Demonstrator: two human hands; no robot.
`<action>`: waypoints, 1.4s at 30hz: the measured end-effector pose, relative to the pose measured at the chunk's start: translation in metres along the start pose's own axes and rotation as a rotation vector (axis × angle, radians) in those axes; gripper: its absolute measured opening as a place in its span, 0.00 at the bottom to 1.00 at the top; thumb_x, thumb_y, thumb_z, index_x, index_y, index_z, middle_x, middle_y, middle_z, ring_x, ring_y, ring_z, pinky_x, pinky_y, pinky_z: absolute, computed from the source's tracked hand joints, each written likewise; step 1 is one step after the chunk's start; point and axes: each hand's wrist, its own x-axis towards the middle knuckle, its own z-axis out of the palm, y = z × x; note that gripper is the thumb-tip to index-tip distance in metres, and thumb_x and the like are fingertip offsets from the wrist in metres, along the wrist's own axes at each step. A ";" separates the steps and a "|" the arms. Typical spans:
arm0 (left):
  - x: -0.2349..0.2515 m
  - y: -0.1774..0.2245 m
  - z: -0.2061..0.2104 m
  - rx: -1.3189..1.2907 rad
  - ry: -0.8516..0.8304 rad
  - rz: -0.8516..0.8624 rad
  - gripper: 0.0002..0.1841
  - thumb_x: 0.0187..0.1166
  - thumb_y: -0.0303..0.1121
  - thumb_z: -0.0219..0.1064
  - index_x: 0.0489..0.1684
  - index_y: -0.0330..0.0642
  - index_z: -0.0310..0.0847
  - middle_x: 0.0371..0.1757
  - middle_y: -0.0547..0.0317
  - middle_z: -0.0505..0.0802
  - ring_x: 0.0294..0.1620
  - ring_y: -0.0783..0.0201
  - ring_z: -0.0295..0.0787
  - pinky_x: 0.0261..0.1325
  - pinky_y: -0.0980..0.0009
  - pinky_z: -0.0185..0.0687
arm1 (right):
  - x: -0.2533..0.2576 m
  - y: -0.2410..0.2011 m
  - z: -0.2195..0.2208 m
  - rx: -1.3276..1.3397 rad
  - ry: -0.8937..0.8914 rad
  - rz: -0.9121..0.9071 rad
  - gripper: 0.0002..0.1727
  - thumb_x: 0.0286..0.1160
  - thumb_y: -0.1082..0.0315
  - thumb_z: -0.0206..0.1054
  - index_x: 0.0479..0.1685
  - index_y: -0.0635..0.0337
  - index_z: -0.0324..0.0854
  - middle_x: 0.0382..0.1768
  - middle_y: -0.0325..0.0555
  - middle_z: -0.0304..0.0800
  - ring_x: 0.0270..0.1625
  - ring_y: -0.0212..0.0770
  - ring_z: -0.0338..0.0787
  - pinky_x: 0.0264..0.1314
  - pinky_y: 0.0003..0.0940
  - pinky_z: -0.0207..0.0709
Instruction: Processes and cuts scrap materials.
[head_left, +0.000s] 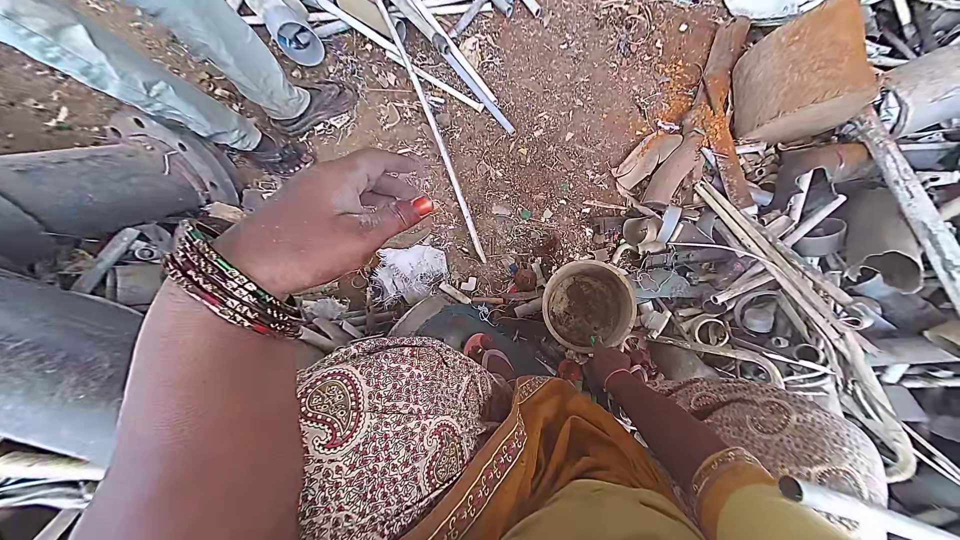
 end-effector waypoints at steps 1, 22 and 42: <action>-0.002 0.000 0.000 -0.008 0.011 -0.003 0.27 0.88 0.42 0.61 0.82 0.37 0.69 0.68 0.39 0.88 0.66 0.46 0.86 0.69 0.42 0.76 | 0.001 0.000 0.001 0.003 0.005 0.001 0.38 0.87 0.63 0.53 0.97 0.52 0.46 0.72 0.66 0.83 0.71 0.65 0.86 0.67 0.63 0.79; 0.005 -0.003 0.000 0.001 0.002 0.003 0.28 0.88 0.42 0.61 0.82 0.35 0.68 0.68 0.36 0.87 0.68 0.42 0.85 0.71 0.39 0.74 | 0.016 0.010 -0.010 -0.053 0.060 -0.023 0.41 0.85 0.69 0.57 0.99 0.48 0.44 0.71 0.69 0.82 0.70 0.69 0.85 0.68 0.65 0.77; -0.003 -0.004 0.000 -0.011 0.017 -0.013 0.28 0.88 0.43 0.61 0.83 0.38 0.68 0.70 0.38 0.86 0.69 0.43 0.84 0.70 0.38 0.74 | 0.013 0.000 -0.004 0.151 0.004 0.039 0.37 0.88 0.60 0.52 0.97 0.47 0.47 0.71 0.59 0.86 0.72 0.58 0.87 0.69 0.59 0.80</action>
